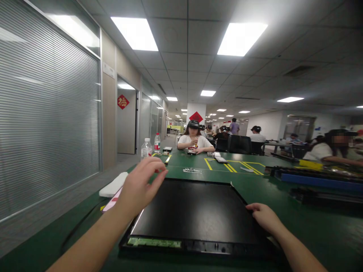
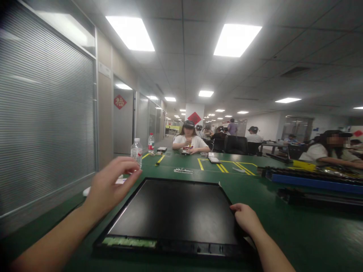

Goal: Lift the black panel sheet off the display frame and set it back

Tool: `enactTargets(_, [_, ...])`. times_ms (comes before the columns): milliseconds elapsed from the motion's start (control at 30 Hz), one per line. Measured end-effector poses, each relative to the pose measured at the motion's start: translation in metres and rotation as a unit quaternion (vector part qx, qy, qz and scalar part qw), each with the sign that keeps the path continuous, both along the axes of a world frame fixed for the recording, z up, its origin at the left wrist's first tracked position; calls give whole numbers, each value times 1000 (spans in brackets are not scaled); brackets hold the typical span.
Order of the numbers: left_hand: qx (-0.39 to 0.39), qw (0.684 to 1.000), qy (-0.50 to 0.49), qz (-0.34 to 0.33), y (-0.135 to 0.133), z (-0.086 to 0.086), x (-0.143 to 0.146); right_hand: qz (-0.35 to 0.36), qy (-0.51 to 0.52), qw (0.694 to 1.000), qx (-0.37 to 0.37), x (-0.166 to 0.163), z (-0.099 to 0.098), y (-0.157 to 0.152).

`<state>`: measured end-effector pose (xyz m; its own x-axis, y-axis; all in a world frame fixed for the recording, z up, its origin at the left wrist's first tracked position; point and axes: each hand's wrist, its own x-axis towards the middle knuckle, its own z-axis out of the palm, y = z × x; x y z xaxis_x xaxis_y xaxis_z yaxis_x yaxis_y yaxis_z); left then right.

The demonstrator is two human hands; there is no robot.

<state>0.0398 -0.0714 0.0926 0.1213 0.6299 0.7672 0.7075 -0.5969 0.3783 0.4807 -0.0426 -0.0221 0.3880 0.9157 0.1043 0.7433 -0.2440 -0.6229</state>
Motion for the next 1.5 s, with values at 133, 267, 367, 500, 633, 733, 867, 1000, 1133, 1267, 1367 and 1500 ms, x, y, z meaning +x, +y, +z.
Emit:
enactTargets(133, [-69, 997, 38, 18, 33, -21, -10, -2, -12, 1000, -7, -1, 6, -2])
enactTargets(267, [-259, 965, -24, 28, 59, -51, -32, -13, -25, 999, -19, -1, 10, -2])
enactTargets(367, [-371, 919, -133, 5, 63, -64, -41, -19, -31, 999, -24, -2, 10, -3])
enactTargets(500, [-442, 862, -243, -46, 60, -69, -39, -16, -25, 999, -15, -3, 8, -4])
enactTargets(633, [-421, 881, -199, -82, 60, -76, -39, -10, -26, 999, -16, -3, 8, -6])
enactTargets(733, [-382, 914, -128, -44, 64, -83, -43, -8, -26, 1000, -15, -3, 8, -6])
enactTargets(867, [-320, 945, -21, 71, 70, -88, -49, 1, -22, 1000, -14, 0, 5, -4])
enactTargets(1000, [-289, 950, 50, 103, 70, -85, -50, 0, -28, 1000, -11, 0, 3, -4])
enactTargets(1133, [-279, 947, 117, 111, 68, -88, -46, -5, -34, 999, -6, -2, 5, -6])
enactTargets(1267, [-282, 938, 162, 116, 70, -100, -39, -11, -44, 999, -6, -2, 7, -8])
enactTargets(1367, [-290, 934, 179, 111, 72, -108, -36, -15, -59, 998, -3, -2, 7, -9])
enactTargets(1500, [-294, 935, 169, 104, 73, -109, -37, -21, -68, 997, -8, -1, 8, -10])
